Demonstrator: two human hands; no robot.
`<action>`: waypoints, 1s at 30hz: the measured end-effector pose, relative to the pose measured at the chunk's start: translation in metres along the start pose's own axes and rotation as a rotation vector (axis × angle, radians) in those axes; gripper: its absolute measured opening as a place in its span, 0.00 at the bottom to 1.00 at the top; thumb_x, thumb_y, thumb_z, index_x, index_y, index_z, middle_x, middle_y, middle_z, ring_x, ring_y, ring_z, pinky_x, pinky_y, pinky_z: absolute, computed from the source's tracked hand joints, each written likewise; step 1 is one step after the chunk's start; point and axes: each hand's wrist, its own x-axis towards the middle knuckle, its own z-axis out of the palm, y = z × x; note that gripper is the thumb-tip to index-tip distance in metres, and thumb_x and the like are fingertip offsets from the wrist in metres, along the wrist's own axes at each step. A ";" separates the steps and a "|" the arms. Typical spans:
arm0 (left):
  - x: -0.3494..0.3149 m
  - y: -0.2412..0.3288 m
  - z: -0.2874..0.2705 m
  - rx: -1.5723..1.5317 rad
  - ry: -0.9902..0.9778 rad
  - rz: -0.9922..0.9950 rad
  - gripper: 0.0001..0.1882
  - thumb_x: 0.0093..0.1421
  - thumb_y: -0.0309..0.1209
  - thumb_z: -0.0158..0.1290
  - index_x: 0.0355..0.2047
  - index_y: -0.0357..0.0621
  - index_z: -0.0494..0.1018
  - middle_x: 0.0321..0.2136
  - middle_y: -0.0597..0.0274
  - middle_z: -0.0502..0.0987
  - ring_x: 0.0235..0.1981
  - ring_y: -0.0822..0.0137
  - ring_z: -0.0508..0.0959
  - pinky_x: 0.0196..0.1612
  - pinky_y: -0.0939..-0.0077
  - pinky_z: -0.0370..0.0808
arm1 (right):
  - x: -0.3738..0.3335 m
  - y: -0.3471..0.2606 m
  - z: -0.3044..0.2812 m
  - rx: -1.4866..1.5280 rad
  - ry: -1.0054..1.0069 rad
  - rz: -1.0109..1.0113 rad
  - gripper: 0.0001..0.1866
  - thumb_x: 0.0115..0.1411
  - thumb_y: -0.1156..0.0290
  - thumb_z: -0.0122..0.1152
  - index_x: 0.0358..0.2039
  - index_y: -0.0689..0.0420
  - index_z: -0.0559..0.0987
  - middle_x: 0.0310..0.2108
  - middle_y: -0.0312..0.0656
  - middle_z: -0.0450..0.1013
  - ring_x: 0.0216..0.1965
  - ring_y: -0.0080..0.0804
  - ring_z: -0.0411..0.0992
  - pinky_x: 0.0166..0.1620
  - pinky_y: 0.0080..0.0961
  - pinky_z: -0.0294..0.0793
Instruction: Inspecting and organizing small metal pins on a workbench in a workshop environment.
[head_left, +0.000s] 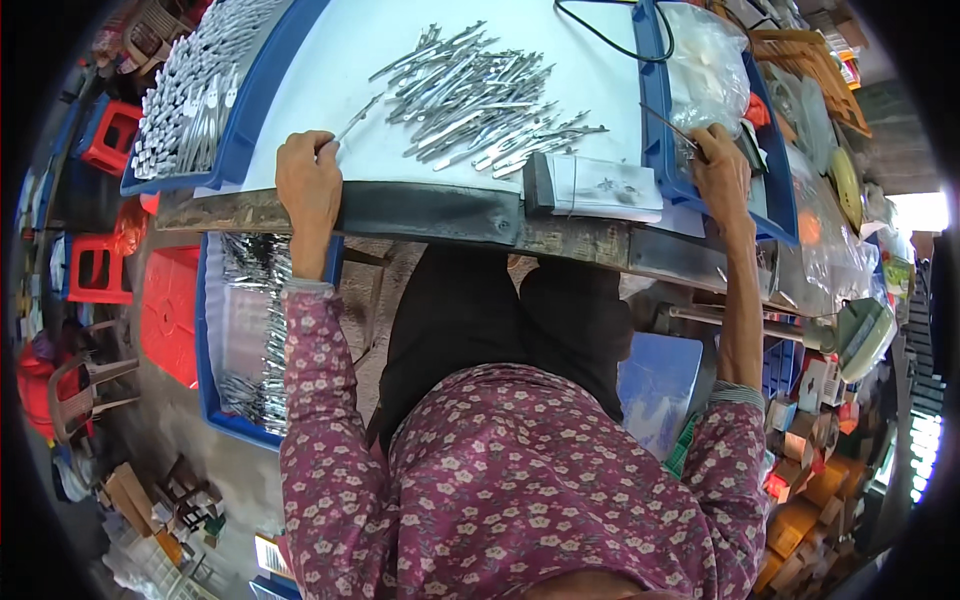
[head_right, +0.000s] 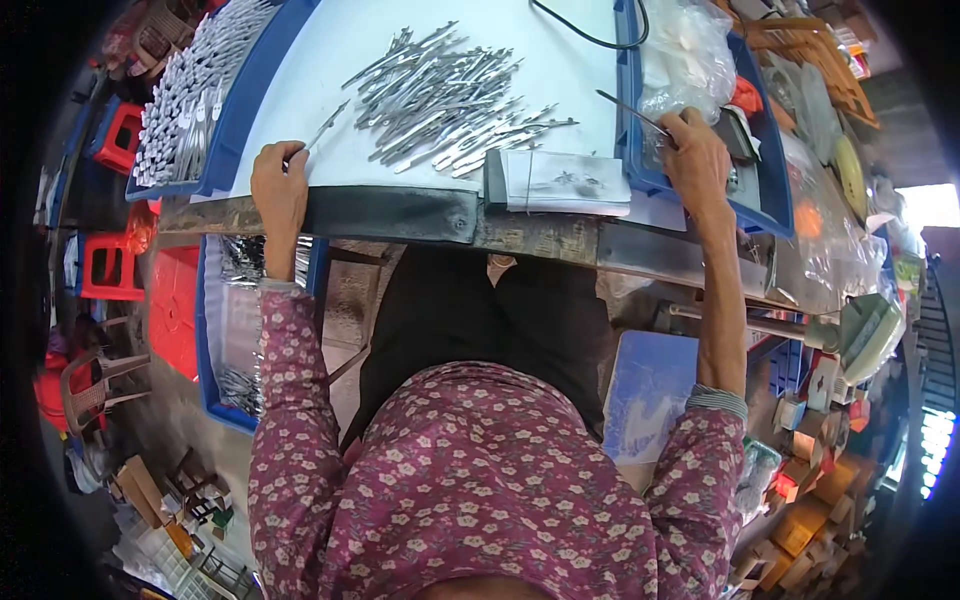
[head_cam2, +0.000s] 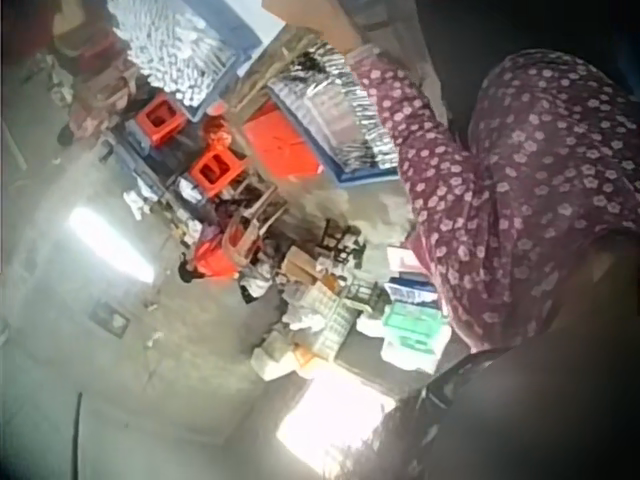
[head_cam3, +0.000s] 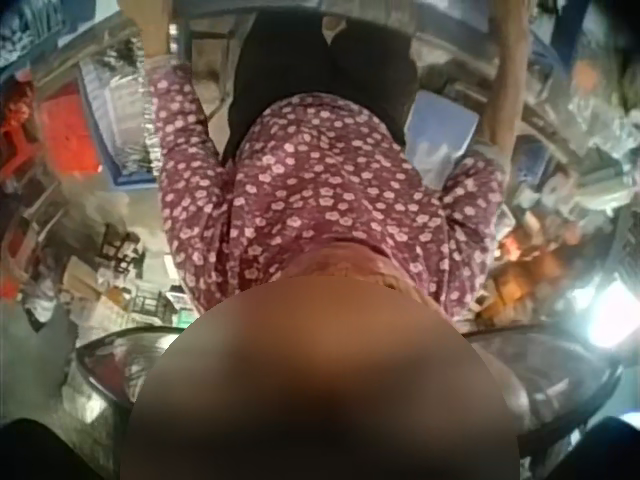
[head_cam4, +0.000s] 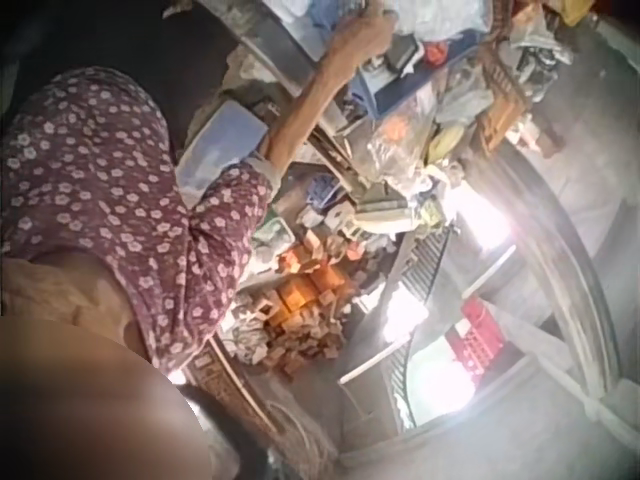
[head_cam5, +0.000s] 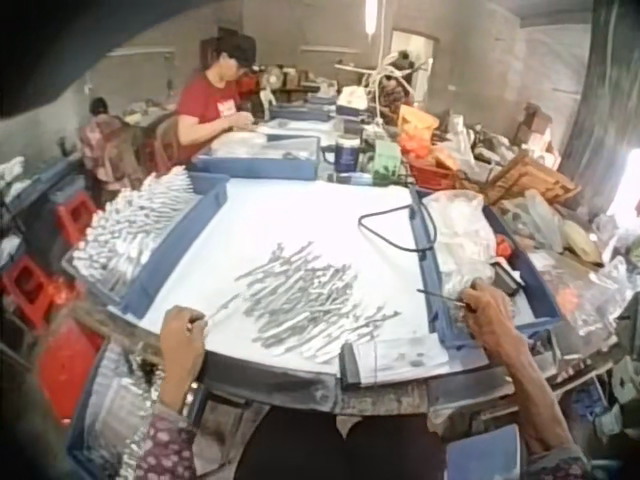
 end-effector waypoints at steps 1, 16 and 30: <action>0.002 -0.007 0.000 0.035 -0.013 -0.022 0.04 0.50 0.28 0.52 0.27 0.41 0.74 0.28 0.56 0.73 0.34 0.56 0.71 0.36 0.63 0.67 | 0.000 -0.001 0.001 0.025 0.004 0.001 0.09 0.46 0.78 0.54 0.31 0.54 0.74 0.28 0.45 0.66 0.32 0.45 0.69 0.33 0.37 0.66; 0.020 0.008 0.030 0.025 -0.015 0.121 0.06 0.49 0.26 0.51 0.30 0.41 0.73 0.30 0.54 0.72 0.34 0.53 0.70 0.38 0.62 0.67 | -0.011 0.002 -0.003 0.381 0.234 0.075 0.08 0.55 0.79 0.55 0.37 0.63 0.74 0.28 0.36 0.69 0.28 0.19 0.65 0.32 0.15 0.64; 0.025 0.045 0.066 0.102 -0.088 0.200 0.05 0.49 0.27 0.51 0.27 0.41 0.72 0.26 0.53 0.73 0.32 0.53 0.72 0.34 0.62 0.68 | -0.014 -0.042 -0.036 1.040 0.247 0.553 0.10 0.57 0.69 0.52 0.34 0.64 0.72 0.20 0.40 0.73 0.16 0.18 0.66 0.20 0.14 0.64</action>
